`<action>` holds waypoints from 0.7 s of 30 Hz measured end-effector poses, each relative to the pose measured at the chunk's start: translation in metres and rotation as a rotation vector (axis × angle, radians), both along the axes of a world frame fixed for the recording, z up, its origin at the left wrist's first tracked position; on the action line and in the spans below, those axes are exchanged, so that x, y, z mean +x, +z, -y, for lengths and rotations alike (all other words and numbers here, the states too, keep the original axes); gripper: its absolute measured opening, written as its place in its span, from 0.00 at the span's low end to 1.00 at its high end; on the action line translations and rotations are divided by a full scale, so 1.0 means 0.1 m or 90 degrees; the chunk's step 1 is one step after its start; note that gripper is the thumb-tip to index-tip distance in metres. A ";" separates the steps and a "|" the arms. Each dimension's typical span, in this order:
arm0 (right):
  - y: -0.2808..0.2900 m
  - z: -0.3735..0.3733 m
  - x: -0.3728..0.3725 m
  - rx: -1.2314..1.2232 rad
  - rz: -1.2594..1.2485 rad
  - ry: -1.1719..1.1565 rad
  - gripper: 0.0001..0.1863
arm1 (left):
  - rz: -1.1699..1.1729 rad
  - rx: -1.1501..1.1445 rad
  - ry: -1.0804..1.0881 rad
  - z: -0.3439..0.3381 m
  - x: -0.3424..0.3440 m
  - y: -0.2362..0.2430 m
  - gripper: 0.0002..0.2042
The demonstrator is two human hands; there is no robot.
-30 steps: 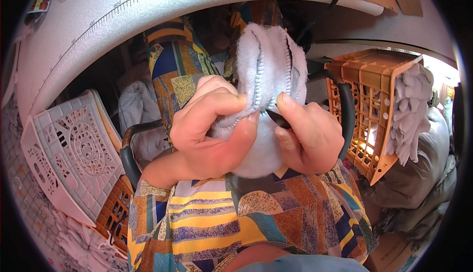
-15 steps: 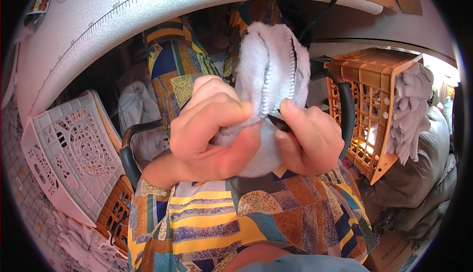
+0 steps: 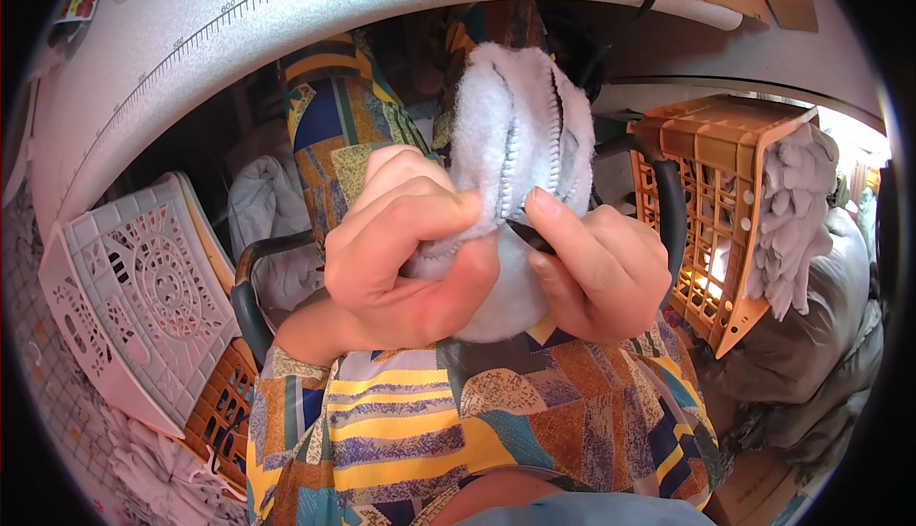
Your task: Sew and turn fabric gloves inside out using an industrial sewing machine.
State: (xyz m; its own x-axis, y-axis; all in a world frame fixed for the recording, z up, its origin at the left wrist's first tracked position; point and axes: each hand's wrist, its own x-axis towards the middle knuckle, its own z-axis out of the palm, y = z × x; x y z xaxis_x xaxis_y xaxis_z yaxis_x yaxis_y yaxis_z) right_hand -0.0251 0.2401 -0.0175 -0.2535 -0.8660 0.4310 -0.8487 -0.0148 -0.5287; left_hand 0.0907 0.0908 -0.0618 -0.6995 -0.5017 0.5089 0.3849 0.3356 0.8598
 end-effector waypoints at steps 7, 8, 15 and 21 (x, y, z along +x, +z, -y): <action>0.03 -0.02 0.03 0.009 0.037 -0.017 0.20 | -0.007 -0.003 -0.026 0.02 -0.01 0.03 0.14; 0.03 -0.03 0.03 0.005 0.054 -0.022 0.20 | -0.014 -0.010 -0.032 0.03 -0.01 0.04 0.14; 0.02 -0.01 -0.01 -0.033 0.081 -0.021 0.28 | -0.001 -0.002 0.018 0.00 0.00 0.00 0.15; 0.07 -0.03 0.01 0.052 0.068 0.000 0.23 | -0.005 -0.035 -0.018 0.05 0.00 0.04 0.15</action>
State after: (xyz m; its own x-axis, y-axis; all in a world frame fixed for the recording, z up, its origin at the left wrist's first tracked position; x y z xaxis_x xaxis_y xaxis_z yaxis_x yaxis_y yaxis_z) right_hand -0.0239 0.2428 -0.0101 -0.2942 -0.8971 0.3297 -0.7878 0.0323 -0.6151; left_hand 0.0904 0.0856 -0.0575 -0.7089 -0.4530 0.5406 0.4012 0.3713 0.8374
